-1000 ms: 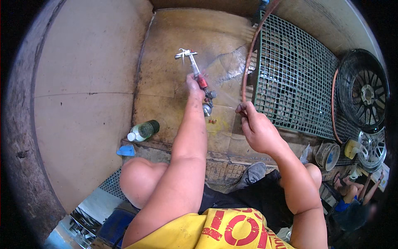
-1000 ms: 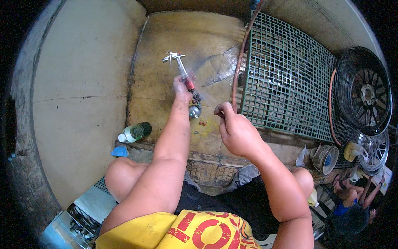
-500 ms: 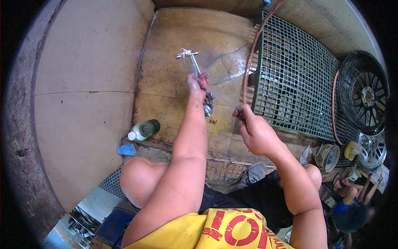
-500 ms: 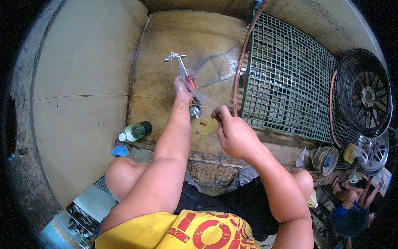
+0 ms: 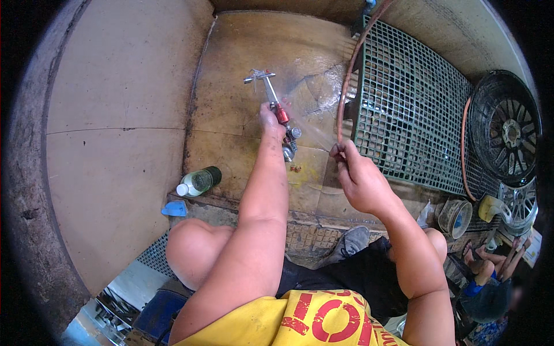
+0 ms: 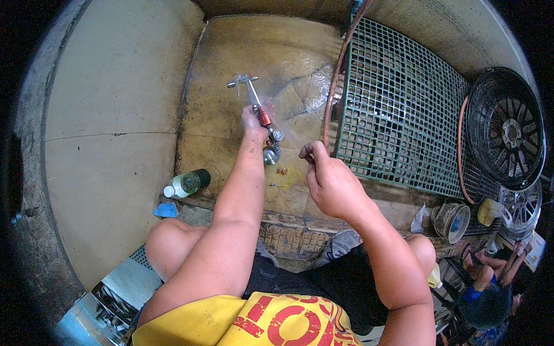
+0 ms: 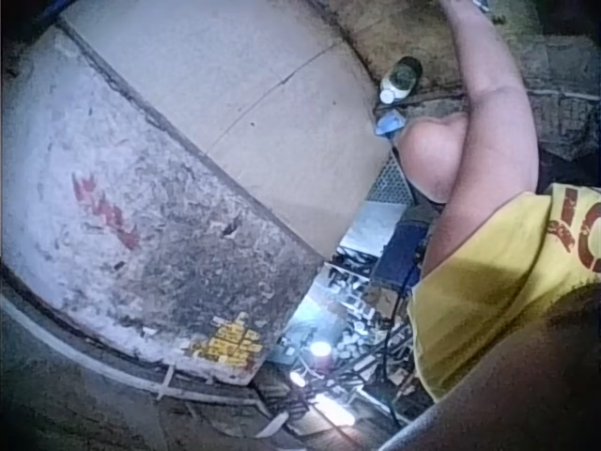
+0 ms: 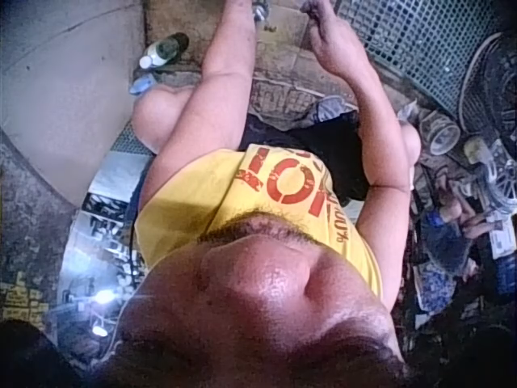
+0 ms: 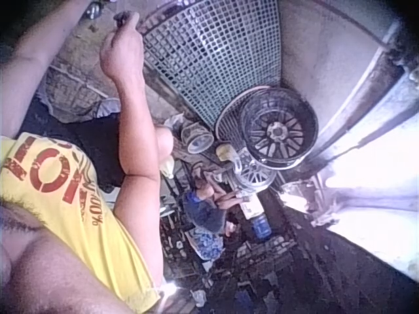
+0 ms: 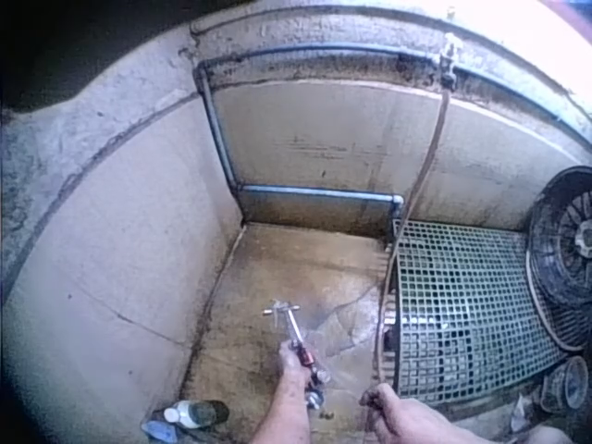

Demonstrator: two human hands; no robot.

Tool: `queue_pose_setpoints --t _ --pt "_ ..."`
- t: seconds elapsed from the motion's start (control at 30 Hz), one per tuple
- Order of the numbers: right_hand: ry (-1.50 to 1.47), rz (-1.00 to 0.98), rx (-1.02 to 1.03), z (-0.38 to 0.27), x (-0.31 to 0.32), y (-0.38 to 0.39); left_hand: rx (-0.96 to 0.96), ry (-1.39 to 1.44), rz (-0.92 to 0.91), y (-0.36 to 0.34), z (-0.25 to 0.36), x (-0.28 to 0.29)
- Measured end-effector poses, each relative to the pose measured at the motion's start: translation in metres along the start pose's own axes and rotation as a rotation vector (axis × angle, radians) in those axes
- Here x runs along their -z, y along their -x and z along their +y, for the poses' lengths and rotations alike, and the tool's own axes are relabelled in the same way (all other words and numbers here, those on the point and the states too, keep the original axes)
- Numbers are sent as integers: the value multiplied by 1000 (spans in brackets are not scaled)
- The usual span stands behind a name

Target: Cleaning an automotive spray gun component using water from a hose in a wash bay area.

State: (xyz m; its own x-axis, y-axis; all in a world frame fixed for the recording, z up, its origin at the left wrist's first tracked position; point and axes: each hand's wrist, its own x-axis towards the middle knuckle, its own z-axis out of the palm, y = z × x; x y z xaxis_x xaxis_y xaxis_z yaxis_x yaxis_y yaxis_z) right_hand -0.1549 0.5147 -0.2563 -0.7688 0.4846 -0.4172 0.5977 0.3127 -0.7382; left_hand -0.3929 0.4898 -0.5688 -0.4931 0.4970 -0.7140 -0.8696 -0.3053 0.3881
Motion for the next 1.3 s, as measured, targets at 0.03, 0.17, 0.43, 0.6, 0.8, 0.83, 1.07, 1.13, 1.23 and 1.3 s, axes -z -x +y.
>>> queue_pose_setpoints --t 0.03,0.17,0.43,0.6,0.8,0.83,1.07,1.13,1.23,1.3 --pt "-3 2 24 3 0 1 3 -22 5 1 -5 -1" --pt "15 62 127 11 -8 4 10 -58 -11 2 -21 -1" --pt "5 37 12 -2 2 4 72 -64 42 0 -16 2" --pt "1 38 107 4 -5 7 55 -106 -38 -1 -22 6" --pt "-23 13 91 -3 -4 8 93 -78 -24 -12 -9 13" --pt "-14 19 79 2 -5 10 80 -113 -7 -5 -20 6" --pt "-10 83 3 5 13 9 38 -241 -24 -1 -15 3" --pt "-69 116 12 11 17 9 55 -216 7 2 -12 -5" --pt "-66 105 -8 7 20 8 79 -282 13 6 -5 -8" --pt "-61 102 -21 5 19 9 90 -295 3 10 -7 -11"
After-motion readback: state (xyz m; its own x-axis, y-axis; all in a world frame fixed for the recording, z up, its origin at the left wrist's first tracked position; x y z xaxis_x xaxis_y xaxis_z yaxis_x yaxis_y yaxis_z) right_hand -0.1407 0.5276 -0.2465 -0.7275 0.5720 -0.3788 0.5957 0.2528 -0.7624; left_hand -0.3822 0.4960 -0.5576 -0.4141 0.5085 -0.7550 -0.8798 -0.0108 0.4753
